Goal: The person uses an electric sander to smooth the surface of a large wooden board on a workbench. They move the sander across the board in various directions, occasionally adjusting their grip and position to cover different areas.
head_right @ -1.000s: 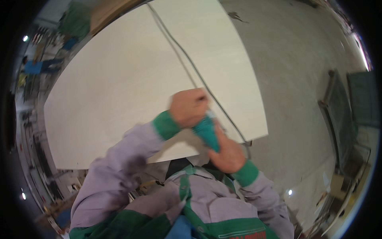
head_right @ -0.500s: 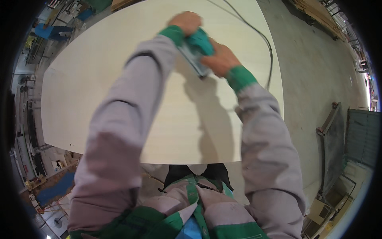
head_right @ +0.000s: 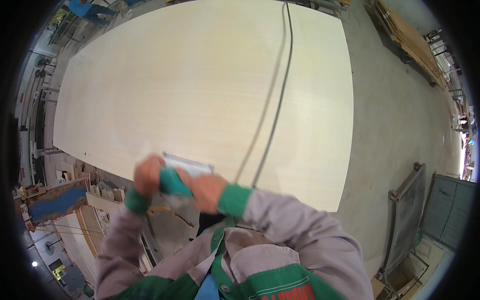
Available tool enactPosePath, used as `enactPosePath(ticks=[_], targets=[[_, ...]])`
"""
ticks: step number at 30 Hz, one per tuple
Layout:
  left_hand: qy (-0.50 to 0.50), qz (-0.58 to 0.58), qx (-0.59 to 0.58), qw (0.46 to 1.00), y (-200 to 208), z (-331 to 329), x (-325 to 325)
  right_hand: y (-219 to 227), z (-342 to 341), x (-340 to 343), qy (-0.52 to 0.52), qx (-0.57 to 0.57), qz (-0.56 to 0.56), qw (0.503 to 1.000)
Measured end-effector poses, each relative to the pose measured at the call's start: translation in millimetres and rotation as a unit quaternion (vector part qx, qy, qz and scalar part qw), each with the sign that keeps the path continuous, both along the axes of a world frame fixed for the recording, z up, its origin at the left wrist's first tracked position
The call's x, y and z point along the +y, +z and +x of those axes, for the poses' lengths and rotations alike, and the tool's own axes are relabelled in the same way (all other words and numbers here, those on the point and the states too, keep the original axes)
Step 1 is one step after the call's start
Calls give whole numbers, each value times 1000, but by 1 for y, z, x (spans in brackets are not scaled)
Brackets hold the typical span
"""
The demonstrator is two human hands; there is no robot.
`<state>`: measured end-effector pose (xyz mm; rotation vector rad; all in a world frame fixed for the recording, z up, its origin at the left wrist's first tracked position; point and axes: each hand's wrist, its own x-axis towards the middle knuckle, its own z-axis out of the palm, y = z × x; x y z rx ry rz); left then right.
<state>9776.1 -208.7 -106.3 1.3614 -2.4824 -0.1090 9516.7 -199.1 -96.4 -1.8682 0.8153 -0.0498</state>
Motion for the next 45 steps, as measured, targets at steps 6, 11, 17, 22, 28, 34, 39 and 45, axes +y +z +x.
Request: enactPosePath(ticks=[6, 11, 17, 22, 28, 34, 39, 45], targets=[[152, 271, 294, 904, 16, -108, -9, 20, -86, 9, -59, 68, 63, 994], [16, 270, 311, 911, -2, -164, -177, 13, -127, -86, -211, 160, 10, 964], [72, 225, 270, 933, -8, -214, -408, 13, -133, -293, -331, 263, -237, 874], [78, 160, 164, 970, -19, -182, -516, 12, -89, -382, -367, 324, -261, 832], [45, 143, 153, 977, -39, -80, -471, 16, -34, -353, -287, 260, -205, 899], [120, 168, 210, 956, -12, -35, -295, 22, -5, -245, -133, 213, -142, 958], [94, 289, 358, 883, -15, -60, -172, 28, 9, -146, -135, 122, -151, 972], [-40, 298, 236, 924, -51, -151, -223, 49, -91, -36, -236, 221, -21, 946]])
